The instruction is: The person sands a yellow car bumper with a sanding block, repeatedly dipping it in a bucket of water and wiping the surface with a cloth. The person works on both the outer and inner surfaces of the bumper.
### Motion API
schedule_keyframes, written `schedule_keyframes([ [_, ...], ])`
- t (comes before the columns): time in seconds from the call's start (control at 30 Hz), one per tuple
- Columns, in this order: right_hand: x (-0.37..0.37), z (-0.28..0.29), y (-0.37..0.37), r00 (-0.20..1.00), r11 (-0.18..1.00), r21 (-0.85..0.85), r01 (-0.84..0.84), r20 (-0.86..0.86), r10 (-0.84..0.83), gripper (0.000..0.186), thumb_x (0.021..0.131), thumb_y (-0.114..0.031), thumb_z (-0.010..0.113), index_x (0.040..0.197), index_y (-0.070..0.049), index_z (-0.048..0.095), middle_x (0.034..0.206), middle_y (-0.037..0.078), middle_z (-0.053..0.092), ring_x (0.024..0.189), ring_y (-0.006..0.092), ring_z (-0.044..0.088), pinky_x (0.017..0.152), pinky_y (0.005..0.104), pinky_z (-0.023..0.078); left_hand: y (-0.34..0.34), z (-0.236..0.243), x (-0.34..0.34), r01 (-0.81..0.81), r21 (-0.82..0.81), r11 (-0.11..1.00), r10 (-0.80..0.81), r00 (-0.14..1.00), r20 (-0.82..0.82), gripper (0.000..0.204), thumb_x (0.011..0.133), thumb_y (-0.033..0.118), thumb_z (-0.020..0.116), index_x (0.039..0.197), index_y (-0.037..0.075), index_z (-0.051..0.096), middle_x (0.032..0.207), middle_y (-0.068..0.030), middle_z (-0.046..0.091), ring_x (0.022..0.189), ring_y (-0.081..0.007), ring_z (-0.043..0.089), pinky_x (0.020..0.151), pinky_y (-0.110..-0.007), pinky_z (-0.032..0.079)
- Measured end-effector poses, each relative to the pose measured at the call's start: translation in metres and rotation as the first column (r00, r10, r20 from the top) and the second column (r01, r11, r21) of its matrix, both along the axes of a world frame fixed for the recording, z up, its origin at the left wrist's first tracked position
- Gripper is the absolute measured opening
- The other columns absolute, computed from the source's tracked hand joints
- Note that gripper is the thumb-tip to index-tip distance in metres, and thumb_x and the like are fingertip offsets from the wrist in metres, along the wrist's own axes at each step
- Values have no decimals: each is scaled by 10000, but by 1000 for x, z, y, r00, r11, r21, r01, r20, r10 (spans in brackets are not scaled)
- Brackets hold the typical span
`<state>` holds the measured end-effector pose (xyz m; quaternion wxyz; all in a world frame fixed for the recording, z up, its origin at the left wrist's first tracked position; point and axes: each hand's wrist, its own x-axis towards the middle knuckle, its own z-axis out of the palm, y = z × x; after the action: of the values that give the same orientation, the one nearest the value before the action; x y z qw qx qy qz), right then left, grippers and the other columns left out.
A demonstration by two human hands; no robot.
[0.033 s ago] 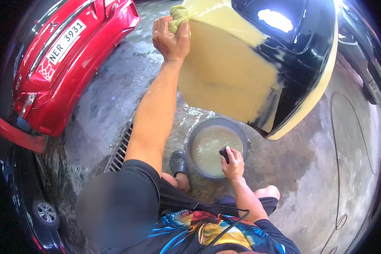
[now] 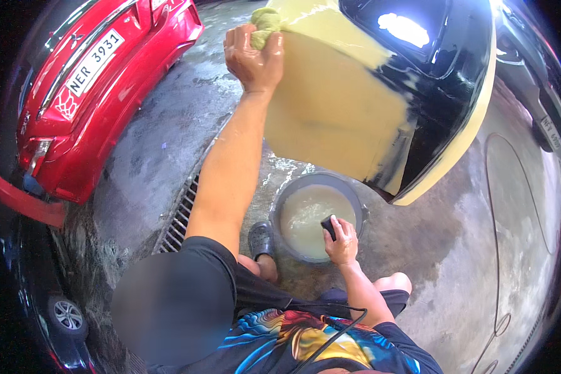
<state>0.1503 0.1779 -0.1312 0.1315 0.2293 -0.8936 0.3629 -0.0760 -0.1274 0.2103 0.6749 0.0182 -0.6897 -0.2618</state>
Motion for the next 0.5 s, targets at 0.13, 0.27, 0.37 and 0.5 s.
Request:
schedule_keyframes([
  [0.13,1,2,-2,1000,1000,22,3,15,-3,534,872,-208,827,1366,-76,674,1232,168,689,1115,386,670,970,497,554,64,-15,8,69,-383,921,-126,984,-127,339,794,421,780,881,113,668,934,-113,644,938,-372,643,791,-535,513],
  [0.27,-3,3,-4,1000,998,65,1,26,-3,534,880,-216,828,1368,-71,667,1239,163,688,1128,384,668,970,501,553,143,-38,45,276,-560,781,-345,938,-19,293,749,443,776,863,194,670,951,-50,632,993,-313,657,776,-470,520],
  [0.37,-11,1,-6,999,996,83,18,34,-21,525,896,-231,819,1372,-77,661,1255,160,688,1153,382,664,981,507,554,164,-64,65,462,-574,676,-500,860,103,308,727,447,784,864,199,665,990,-41,634,986,-299,653,775,-435,524],
  [0.5,-14,-1,-6,999,997,82,2,52,-6,511,906,-242,809,1372,-90,665,1265,158,689,1166,384,662,988,506,557,153,-125,99,621,-469,627,-559,779,284,399,674,463,827,874,170,646,1011,-59,631,976,-313,656,788,-445,547],
])
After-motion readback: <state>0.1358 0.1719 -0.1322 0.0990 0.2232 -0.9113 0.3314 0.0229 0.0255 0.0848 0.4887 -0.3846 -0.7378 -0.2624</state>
